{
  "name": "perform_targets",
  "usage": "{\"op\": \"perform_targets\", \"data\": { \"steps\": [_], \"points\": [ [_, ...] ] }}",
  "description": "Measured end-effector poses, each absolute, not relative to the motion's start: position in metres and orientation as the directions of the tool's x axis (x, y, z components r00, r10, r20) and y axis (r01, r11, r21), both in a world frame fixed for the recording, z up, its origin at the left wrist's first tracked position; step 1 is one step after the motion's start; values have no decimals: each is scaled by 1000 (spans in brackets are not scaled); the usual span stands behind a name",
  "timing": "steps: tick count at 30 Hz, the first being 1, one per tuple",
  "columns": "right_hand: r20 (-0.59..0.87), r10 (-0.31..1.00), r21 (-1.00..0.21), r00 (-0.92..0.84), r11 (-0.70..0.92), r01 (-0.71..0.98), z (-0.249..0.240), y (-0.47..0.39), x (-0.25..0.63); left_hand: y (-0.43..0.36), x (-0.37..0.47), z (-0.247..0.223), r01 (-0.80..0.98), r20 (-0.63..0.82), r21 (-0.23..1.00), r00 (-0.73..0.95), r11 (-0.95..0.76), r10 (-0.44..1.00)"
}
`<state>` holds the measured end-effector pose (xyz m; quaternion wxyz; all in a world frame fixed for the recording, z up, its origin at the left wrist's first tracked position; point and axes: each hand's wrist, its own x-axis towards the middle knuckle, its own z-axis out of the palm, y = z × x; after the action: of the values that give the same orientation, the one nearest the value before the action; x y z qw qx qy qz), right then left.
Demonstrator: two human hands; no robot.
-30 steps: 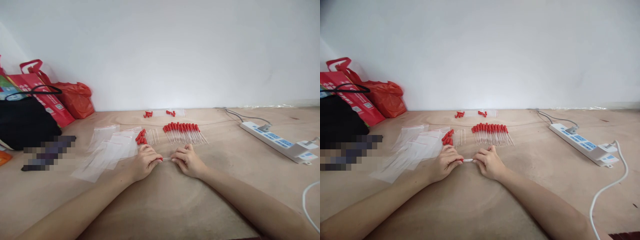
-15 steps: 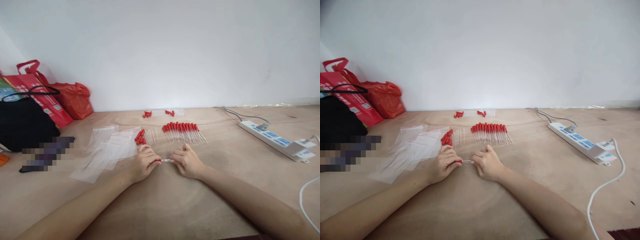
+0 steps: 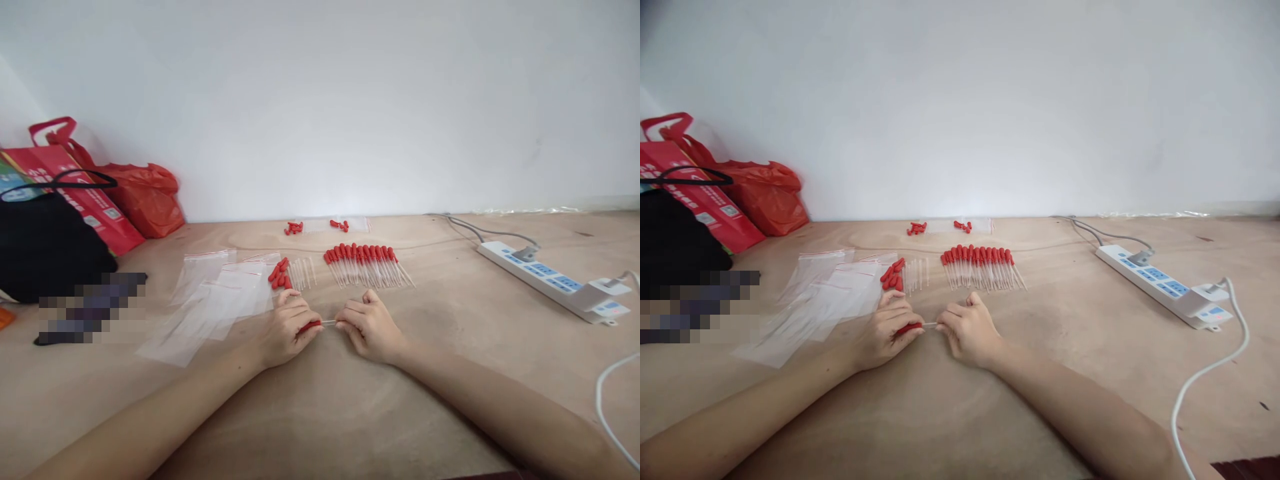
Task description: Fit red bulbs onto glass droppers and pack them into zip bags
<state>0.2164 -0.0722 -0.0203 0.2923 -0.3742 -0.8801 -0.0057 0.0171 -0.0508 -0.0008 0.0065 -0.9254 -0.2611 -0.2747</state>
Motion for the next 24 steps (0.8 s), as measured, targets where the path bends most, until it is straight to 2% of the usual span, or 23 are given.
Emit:
{"op": "perform_targets", "data": {
  "steps": [10,17,20,24],
  "points": [
    [561,603,-150,-567,747,647,-23,-69,207,-50,18,-1,434,539,148,718,-889,440],
    [506,626,-118,-593,732,671,-22,-69,204,-49,18,-2,456,526,147,716,-878,459],
    [460,659,-128,-595,712,690,-22,-69,203,-48,18,-3,463,523,158,711,-872,471],
    [436,704,-193,-561,681,706,-22,-67,204,-46,15,-4,485,499,237,683,-842,534]
  ]
}}
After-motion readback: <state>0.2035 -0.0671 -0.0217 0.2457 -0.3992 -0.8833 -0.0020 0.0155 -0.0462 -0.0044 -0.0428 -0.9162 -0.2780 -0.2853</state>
